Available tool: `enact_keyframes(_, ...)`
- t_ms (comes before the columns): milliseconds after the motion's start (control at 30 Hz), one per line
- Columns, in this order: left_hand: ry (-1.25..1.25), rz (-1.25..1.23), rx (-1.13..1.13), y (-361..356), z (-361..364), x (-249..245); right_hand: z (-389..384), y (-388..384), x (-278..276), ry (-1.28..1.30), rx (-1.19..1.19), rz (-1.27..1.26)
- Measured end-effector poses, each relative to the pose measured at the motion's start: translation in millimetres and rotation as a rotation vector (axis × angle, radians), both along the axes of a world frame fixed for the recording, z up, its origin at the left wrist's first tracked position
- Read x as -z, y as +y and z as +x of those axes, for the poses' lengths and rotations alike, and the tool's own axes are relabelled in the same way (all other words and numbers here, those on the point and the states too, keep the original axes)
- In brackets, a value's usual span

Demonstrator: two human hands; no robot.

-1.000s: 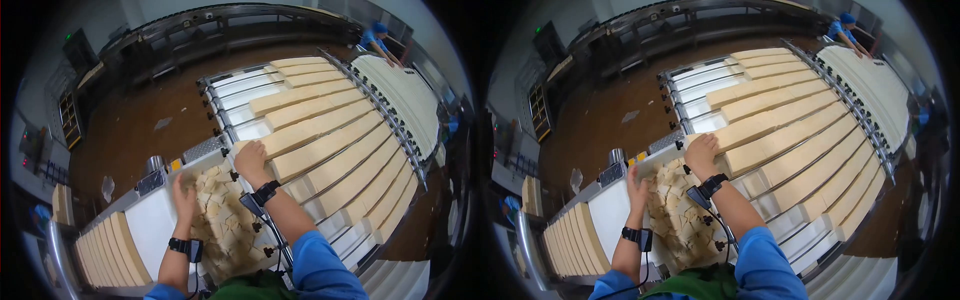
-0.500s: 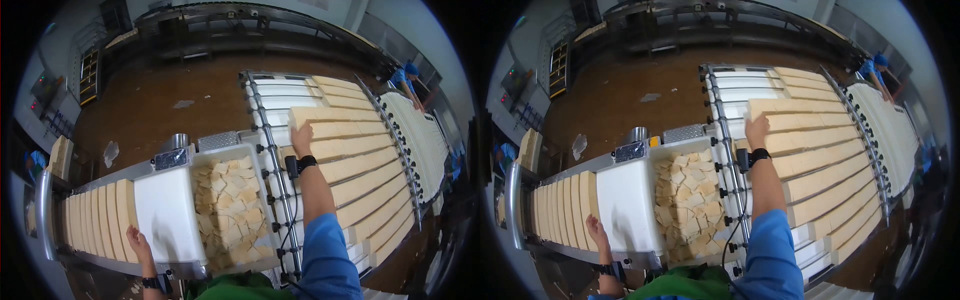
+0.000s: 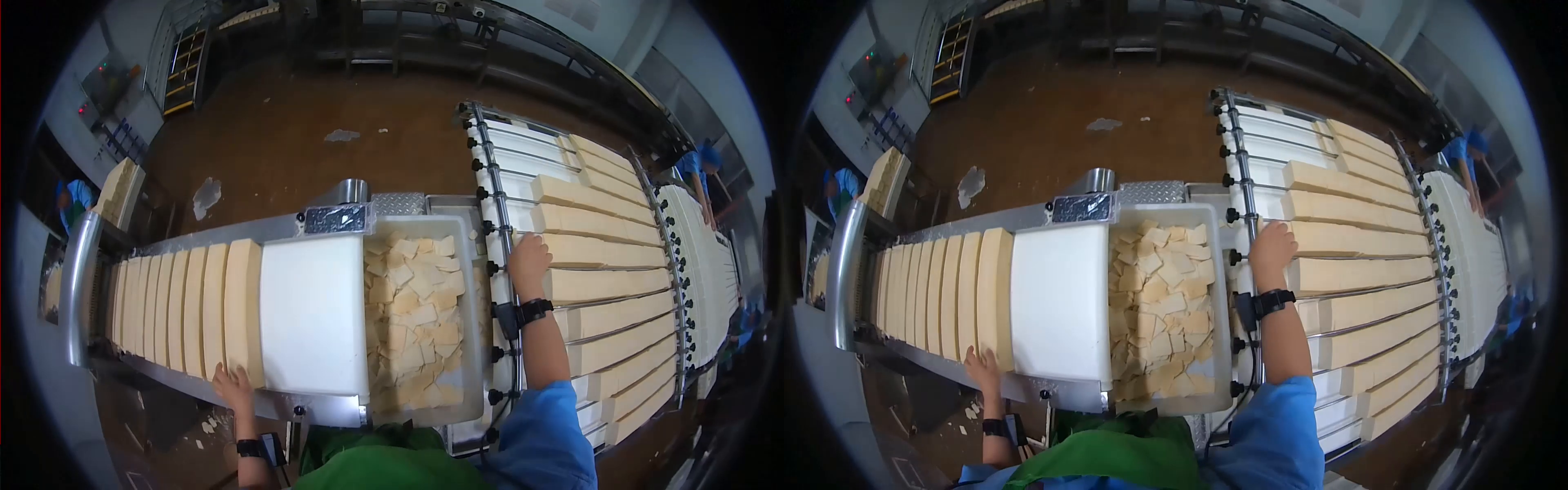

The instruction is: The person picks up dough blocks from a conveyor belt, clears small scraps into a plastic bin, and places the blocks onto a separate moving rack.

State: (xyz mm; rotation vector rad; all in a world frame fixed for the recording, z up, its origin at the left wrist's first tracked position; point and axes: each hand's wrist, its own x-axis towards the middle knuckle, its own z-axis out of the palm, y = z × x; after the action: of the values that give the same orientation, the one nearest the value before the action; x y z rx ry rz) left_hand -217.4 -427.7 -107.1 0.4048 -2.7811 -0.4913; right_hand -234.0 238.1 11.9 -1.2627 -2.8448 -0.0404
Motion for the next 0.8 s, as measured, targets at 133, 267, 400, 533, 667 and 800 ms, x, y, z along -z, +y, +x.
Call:
enact_keyframes(133, -0.202, -0.025, 0.031, 19, 10, -23, 11, 22, 35, 0.233, 0.176, 0.267)
enact_keyframes(267, -0.164, 0.052, 0.131, 17, 13, -14, 25, 8, 31, 0.117, 0.11, 0.337)
enact_keyframes(400, -0.282, 0.132, 0.125, 28, 7, -38, -31, -68, 21, 0.338, -0.021, 0.465)
enact_keyframes(533, -0.438, 0.15, 0.125, 26, -2, -50, -114, -220, 55, 0.41, -0.78, -0.174)
enact_keyframes(667, -0.502, 0.167, 0.18, 24, -6, -66, -174, -413, 79, 0.155, -0.86, -0.335)
enact_keyframes(800, -0.523, 0.161, 0.251, 23, -8, -66, -224, -499, 81, 0.15, -0.784, -0.417)
